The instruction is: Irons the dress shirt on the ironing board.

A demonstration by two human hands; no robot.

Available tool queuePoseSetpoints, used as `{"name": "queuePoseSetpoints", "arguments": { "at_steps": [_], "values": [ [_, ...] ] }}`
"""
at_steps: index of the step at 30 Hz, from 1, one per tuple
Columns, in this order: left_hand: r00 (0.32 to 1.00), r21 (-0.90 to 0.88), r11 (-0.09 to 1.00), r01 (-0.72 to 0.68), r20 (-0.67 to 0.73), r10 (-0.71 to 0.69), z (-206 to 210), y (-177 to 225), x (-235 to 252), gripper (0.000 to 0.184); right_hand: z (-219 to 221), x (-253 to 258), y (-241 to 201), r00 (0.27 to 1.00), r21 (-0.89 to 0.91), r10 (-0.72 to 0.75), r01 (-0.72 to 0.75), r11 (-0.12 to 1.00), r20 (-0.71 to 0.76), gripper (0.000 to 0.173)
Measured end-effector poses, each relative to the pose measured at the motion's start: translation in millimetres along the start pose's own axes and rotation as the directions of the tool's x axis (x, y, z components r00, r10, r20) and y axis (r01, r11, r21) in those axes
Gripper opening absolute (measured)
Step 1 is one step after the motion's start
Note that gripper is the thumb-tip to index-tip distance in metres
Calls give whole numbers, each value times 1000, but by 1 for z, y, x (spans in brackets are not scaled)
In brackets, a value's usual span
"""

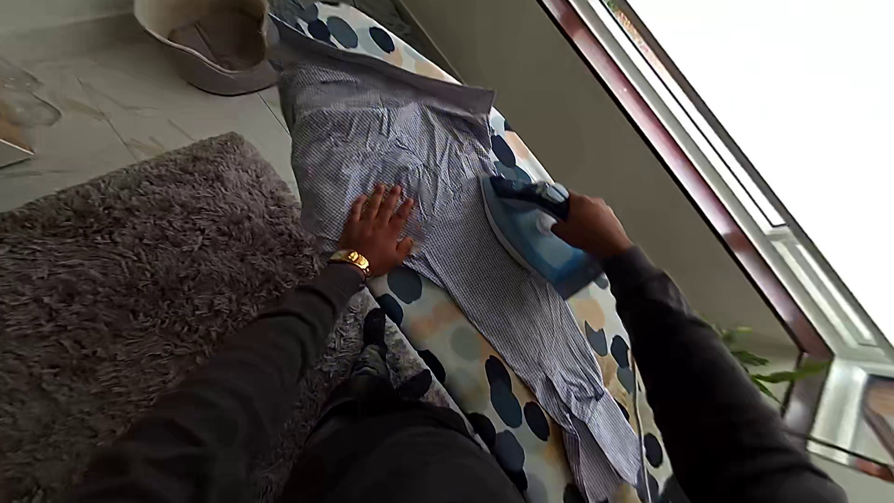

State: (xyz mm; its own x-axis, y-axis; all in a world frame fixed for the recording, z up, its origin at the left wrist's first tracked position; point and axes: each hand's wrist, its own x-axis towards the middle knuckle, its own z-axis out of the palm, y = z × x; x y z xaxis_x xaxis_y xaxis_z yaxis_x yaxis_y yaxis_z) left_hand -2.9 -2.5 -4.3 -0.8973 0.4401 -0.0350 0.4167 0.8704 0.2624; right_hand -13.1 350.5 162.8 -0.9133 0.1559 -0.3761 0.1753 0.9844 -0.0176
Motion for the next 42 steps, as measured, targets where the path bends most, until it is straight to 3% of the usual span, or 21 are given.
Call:
{"name": "queuePoseSetpoints", "arguments": {
  "at_steps": [7, 14, 29, 36, 42],
  "values": [
    [1000, -34, 999, -22, -6, 22, -5, 1, 0, 74, -10, 23, -28, 999, 96, 42, -39, 995, -28, 39],
    [1000, -44, 999, -14, -13, 13, -5, -2, -1, 75, 6, -11, -20, 993, 184, 117, -117, 976, 10, 32],
    [1000, -101, 995, -12, -14, 11, -11, 2, -1, 76, 56, -143, 91, 995, 6, -52, 52, 999, 85, 45],
    [1000, -80, 997, -4, -9, 4, -8, -1, -1, 78, 69, -188, 141, 993, -21, -41, 44, 999, 114, 30],
    [1000, -65, 998, 10, -12, -11, -7, -2, 0, 77, 76, -206, 179, 993, -70, -26, 35, 997, 113, 33]
  ]
}}
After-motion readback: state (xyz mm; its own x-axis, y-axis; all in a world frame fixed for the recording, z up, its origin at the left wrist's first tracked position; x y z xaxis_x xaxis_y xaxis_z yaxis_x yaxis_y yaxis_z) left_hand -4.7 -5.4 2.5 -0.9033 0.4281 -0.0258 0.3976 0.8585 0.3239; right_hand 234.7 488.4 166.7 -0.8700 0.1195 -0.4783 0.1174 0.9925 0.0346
